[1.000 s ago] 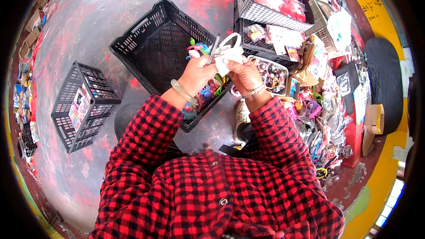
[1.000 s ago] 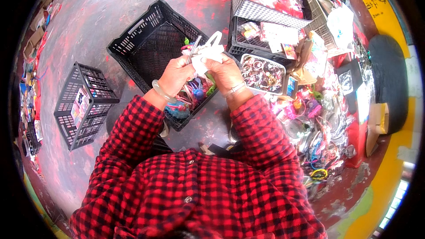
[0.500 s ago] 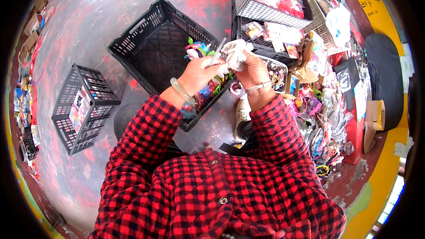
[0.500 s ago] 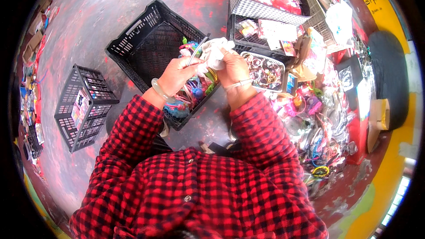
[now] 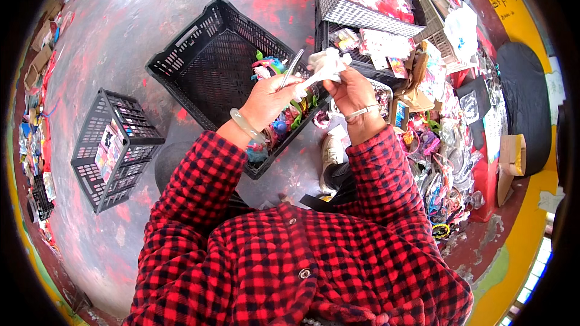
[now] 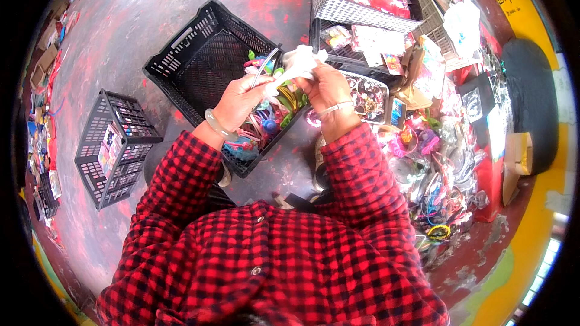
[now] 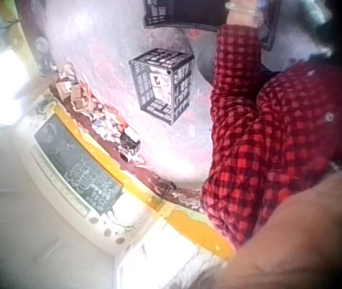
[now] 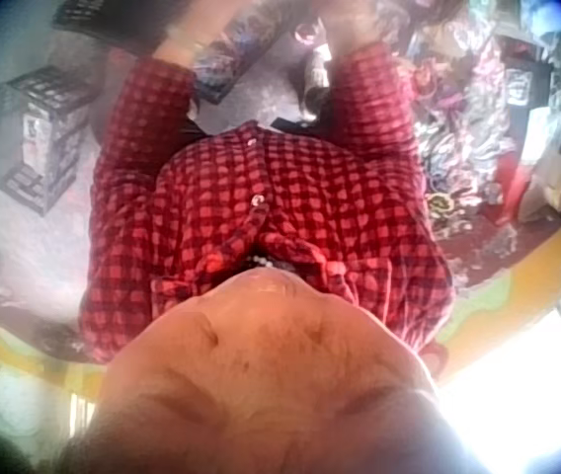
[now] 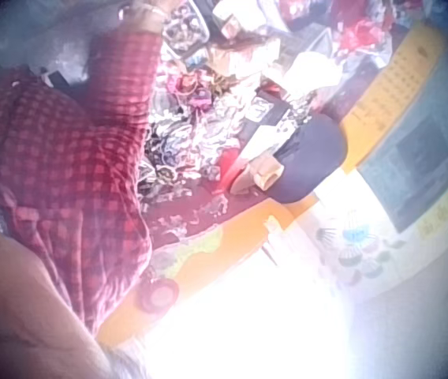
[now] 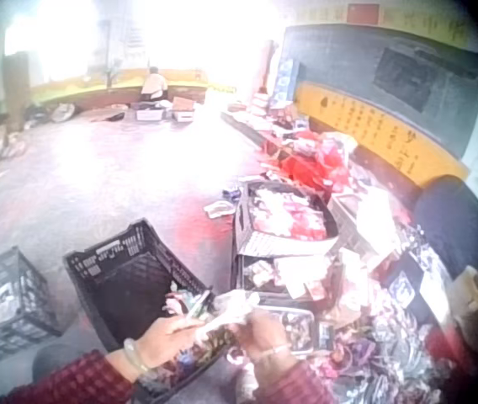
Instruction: The person sits on the floor and wipes various colorful hair accessories, including headbands and hair ties, with a white cloth. They pick up items from a black crate, clean them, and place them back into the crate.
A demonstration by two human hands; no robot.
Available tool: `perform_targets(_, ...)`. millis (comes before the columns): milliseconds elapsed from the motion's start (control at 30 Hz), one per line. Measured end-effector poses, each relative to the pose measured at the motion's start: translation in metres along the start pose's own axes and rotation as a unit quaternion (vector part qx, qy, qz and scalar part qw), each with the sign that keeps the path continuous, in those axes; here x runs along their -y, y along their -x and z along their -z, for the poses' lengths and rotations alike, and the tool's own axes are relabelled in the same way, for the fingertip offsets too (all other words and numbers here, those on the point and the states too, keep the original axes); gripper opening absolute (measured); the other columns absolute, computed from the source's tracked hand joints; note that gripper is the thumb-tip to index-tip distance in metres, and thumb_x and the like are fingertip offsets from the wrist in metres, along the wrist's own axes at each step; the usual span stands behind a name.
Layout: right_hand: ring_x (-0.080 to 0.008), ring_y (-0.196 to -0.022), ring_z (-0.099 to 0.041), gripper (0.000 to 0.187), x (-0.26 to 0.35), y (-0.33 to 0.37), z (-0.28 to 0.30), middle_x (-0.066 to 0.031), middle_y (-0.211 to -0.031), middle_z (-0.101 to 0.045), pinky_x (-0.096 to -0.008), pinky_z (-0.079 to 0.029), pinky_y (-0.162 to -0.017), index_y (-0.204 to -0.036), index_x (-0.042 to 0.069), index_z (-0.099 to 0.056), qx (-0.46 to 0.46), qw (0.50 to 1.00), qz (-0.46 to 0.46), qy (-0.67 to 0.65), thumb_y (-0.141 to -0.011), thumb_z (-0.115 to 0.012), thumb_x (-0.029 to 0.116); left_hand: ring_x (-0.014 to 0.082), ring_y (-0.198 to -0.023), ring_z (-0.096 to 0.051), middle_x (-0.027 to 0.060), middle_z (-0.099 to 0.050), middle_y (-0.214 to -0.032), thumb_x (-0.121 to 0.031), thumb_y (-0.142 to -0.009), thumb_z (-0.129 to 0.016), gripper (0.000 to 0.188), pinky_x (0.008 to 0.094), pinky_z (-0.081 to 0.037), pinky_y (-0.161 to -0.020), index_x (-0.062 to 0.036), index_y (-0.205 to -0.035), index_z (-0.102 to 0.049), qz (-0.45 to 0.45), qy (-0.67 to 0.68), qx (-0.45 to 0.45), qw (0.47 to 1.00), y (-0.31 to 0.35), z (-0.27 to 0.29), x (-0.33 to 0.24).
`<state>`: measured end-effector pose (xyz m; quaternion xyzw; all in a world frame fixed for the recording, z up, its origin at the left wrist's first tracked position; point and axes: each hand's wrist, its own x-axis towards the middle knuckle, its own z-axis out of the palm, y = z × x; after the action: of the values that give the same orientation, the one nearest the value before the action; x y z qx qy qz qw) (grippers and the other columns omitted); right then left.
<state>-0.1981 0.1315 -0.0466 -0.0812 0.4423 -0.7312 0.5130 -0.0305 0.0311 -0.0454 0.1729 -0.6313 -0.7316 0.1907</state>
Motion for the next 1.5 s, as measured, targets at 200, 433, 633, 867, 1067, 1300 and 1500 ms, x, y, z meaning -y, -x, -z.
perform_targets(200,-0.0143,-0.078,-0.059,0.020,-0.026,0.015,-0.032,-0.0074,-0.091,-0.061,-0.0268,-0.048,-0.067,-0.098,-0.001,-0.056,0.025,0.999,0.002,0.047,-0.080,-0.059,0.007,0.0037,-0.066,-0.045,-0.0013,-0.054,-0.077,-0.013,-0.086,-0.051,0.020,0.0193,-0.039,-0.058,0.0012,-0.098,-0.057,0.033,-0.049,-0.007,0.998,-0.003,0.002,0.011)
perform_targets(433,-0.0181,-0.074,-0.060,0.017,-0.026,0.011,-0.027,-0.0085,-0.085,-0.061,-0.0308,-0.048,-0.070,-0.096,-0.002,-0.055,-0.031,0.999,-0.029,-0.027,-0.085,-0.052,0.010,0.0108,-0.064,-0.050,0.0051,-0.057,-0.070,-0.021,-0.084,-0.053,0.026,0.0269,-0.041,-0.059,0.0022,-0.094,-0.058,0.047,-0.114,0.012,0.992,-0.002,0.004,0.017)
perform_targets(633,-0.0167,-0.067,-0.058,0.025,-0.018,0.001,-0.005,-0.0085,-0.081,-0.059,-0.0283,-0.048,-0.052,-0.094,-0.001,-0.055,-0.091,0.994,-0.035,0.054,-0.088,-0.046,0.021,0.0090,-0.061,-0.049,0.0025,-0.056,-0.068,-0.020,-0.083,-0.054,0.025,0.0248,-0.040,-0.057,0.0011,-0.096,-0.059,0.009,-0.150,0.008,0.989,-0.001,-0.001,0.010)
perform_targets(867,-0.0108,-0.060,-0.054,0.019,0.021,-0.008,0.023,-0.0039,-0.078,-0.059,-0.0233,-0.040,-0.040,-0.082,0.001,-0.059,-0.213,0.932,0.190,0.223,-0.086,-0.053,0.018,0.0030,-0.065,-0.045,-0.0012,-0.056,-0.077,-0.013,-0.086,-0.052,0.020,0.0173,-0.036,-0.057,0.0014,-0.098,-0.059,0.056,0.020,-0.022,0.998,-0.003,0.024,0.005)
perform_targets(1067,-0.0237,-0.080,-0.054,0.016,0.006,0.018,-0.027,-0.0076,-0.082,-0.057,-0.0354,-0.042,-0.072,-0.089,0.007,-0.063,-0.011,0.680,0.431,0.593,-0.073,-0.061,0.010,0.0031,-0.064,-0.044,-0.0016,-0.056,-0.076,-0.015,-0.085,-0.053,0.019,0.0170,-0.035,-0.056,0.0001,-0.095,-0.060,0.070,-0.061,0.024,0.995,0.002,0.016,-0.003)
perform_targets(1300,-0.0237,-0.072,-0.052,0.022,-0.003,0.020,-0.037,-0.0060,-0.064,-0.053,-0.0358,-0.035,-0.075,-0.064,0.008,-0.056,0.101,0.542,0.479,0.683,-0.077,-0.058,0.026,0.0076,-0.078,-0.052,0.0017,-0.058,-0.089,-0.006,-0.083,-0.050,0.019,0.0206,-0.042,-0.070,0.0025,-0.098,-0.059,0.100,0.102,0.065,0.988,0.008,0.013,0.002)
perform_targets(1500,-0.0201,-0.048,-0.041,0.031,0.014,0.015,-0.024,-0.0057,-0.052,-0.046,-0.0308,-0.035,-0.054,-0.057,0.005,-0.053,0.081,0.728,0.390,0.558,-0.081,-0.058,0.023,0.0093,-0.073,-0.052,0.0042,-0.057,-0.083,-0.005,-0.083,-0.050,0.018,0.0227,-0.042,-0.067,0.0043,-0.096,-0.057,0.123,0.154,0.077,0.977,0.007,0.018,-0.004)
